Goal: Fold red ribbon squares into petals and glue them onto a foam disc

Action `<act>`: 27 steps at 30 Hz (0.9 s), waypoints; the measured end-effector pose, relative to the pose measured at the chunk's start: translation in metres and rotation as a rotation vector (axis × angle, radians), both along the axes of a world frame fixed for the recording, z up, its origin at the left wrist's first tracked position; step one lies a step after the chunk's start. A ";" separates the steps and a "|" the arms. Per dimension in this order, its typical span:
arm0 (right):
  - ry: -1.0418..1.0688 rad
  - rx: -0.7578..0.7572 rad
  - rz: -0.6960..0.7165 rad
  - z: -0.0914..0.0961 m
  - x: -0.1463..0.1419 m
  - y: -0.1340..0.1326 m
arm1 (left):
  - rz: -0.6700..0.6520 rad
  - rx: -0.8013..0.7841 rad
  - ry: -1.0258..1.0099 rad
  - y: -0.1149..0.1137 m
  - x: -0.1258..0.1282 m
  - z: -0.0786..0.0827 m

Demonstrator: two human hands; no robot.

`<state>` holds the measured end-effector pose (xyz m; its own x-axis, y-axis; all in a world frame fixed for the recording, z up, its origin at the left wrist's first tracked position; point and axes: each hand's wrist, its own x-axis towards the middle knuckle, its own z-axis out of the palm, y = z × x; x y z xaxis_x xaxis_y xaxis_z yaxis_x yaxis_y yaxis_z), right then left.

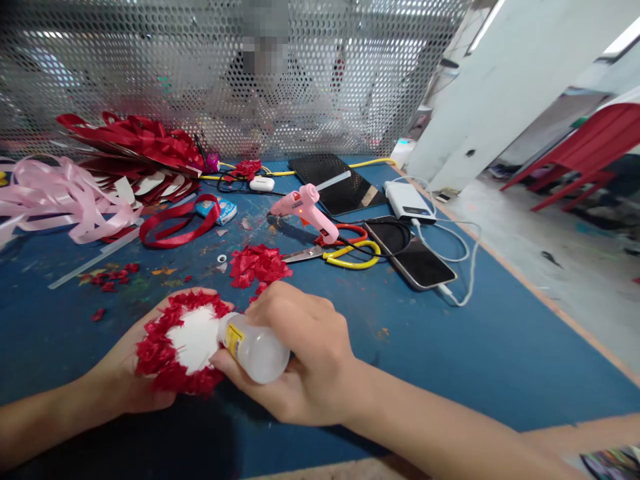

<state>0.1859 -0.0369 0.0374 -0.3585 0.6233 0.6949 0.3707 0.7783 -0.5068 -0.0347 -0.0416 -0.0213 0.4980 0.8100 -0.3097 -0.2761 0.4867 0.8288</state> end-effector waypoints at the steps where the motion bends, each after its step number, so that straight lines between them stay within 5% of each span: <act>1: -0.004 -0.001 -0.005 0.000 0.000 -0.001 | 0.000 -0.009 -0.007 0.000 0.000 0.002; 17: 0.039 -0.050 0.061 -0.001 -0.001 -0.003 | 0.044 0.215 -0.001 -0.009 0.001 -0.012; 27: 0.068 -0.075 0.087 0.001 -0.003 -0.002 | 0.093 0.246 0.080 -0.007 -0.003 0.007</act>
<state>0.1830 -0.0385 0.0381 -0.3670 0.6433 0.6719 0.2665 0.7648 -0.5866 -0.0377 -0.0482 -0.0147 0.3999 0.9069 -0.1328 -0.2394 0.2432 0.9400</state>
